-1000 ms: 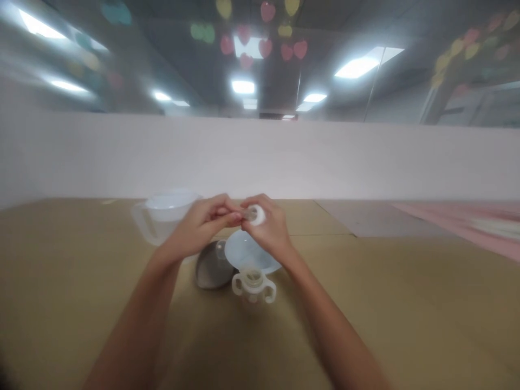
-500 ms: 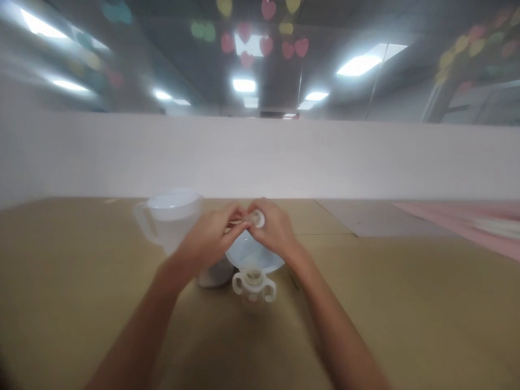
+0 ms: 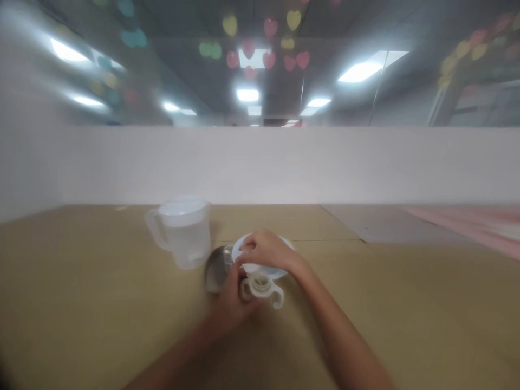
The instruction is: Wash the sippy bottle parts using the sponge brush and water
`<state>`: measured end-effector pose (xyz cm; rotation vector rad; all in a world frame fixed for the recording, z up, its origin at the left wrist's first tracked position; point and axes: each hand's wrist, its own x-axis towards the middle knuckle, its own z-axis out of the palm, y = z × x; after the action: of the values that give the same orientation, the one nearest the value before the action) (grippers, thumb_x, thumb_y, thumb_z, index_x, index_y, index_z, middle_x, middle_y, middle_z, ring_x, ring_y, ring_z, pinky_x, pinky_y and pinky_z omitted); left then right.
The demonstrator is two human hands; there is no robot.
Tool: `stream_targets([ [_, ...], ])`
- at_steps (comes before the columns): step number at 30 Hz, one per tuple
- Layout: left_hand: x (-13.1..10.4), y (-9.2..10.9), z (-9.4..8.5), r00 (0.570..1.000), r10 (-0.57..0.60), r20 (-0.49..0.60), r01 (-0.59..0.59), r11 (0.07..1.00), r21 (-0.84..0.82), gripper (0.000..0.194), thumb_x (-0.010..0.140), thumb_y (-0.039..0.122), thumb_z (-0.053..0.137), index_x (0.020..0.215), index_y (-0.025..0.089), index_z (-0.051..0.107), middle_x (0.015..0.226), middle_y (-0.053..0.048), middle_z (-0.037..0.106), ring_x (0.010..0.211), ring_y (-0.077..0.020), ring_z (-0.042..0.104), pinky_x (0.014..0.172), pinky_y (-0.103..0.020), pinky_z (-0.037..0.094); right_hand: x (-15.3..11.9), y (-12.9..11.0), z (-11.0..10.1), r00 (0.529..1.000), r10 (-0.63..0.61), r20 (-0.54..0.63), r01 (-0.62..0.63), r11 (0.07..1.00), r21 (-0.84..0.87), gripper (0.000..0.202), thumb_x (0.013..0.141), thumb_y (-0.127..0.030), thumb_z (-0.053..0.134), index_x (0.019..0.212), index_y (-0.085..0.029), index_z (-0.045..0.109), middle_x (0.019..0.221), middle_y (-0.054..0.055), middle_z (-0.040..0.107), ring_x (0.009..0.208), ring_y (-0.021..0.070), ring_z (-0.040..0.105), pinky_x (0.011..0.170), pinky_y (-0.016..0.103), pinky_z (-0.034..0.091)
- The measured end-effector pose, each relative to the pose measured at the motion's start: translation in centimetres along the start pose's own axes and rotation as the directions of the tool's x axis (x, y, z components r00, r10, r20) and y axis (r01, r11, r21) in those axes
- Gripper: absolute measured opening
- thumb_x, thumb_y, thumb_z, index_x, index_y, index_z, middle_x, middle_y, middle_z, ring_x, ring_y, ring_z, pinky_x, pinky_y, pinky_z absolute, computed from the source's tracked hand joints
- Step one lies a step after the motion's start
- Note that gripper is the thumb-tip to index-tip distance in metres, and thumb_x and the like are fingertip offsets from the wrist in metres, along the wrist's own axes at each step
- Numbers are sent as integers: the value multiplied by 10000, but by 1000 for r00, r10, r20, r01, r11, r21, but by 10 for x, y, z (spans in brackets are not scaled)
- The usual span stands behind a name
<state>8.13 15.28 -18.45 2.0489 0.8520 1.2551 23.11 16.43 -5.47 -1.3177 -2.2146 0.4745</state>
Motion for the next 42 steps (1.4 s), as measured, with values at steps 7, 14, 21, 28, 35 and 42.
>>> stream_targets([
  [7, -4, 4, 0, 1000, -27, -15, 29, 997, 76, 789, 677, 368, 693, 1331, 199, 284, 1146, -110, 534, 1026, -247, 527, 878, -406, 440, -6, 2, -1, 966, 38, 256, -26, 998, -52, 304, 676, -344, 633, 936, -205, 560, 754, -22, 587, 666, 114, 503, 558, 207, 343],
  [14, -1, 4, 3, 1000, -9, 9, 9, 998, 60, 697, 681, 355, 680, 1284, 210, 362, 1019, -65, 543, 882, -187, 544, 724, -307, 492, -17, 9, -17, 957, 67, 281, -33, 992, -125, 223, 639, -307, 661, 827, -195, 616, 884, 16, 598, 803, 153, 539, 650, 232, 399],
  [21, 5, 8, -2, 994, -42, 98, 36, 998, 61, 445, 691, 375, 681, 1084, 194, 577, 959, -55, 596, 792, -166, 563, 640, -257, 461, -21, 5, -21, 954, -29, 298, 45, 998, -45, 223, 742, -232, 561, 921, -205, 692, 925, 29, 663, 818, 156, 585, 705, 252, 432],
  [28, 9, 8, -7, 982, -147, 120, 142, 989, 51, 563, 599, 459, 738, 1058, 166, 596, 923, -59, 638, 775, -184, 581, 639, -263, 451, -19, 0, -17, 950, -64, 306, 70, 997, -10, 306, 706, -117, 550, 957, -213, 696, 916, 19, 679, 817, 149, 597, 696, 238, 445],
  [35, 9, 8, -8, 980, -133, 145, 128, 991, 46, 553, 604, 464, 733, 1046, 160, 600, 939, -64, 641, 769, -178, 575, 641, -261, 443, -20, 3, -14, 941, -137, 310, 145, 989, -3, 382, 657, -16, 477, 903, -196, 708, 894, 13, 692, 800, 139, 601, 643, 205, 430],
  [42, 7, 7, -6, 985, -109, 130, 106, 994, 32, 533, 624, 462, 715, 1054, 170, 597, 941, -62, 640, 739, -170, 570, 621, -265, 447, -21, 0, -15, 932, -151, 330, 149, 988, 32, 430, 647, -17, 438, 933, -214, 691, 867, -2, 682, 796, 133, 598, 651, 207, 423],
])
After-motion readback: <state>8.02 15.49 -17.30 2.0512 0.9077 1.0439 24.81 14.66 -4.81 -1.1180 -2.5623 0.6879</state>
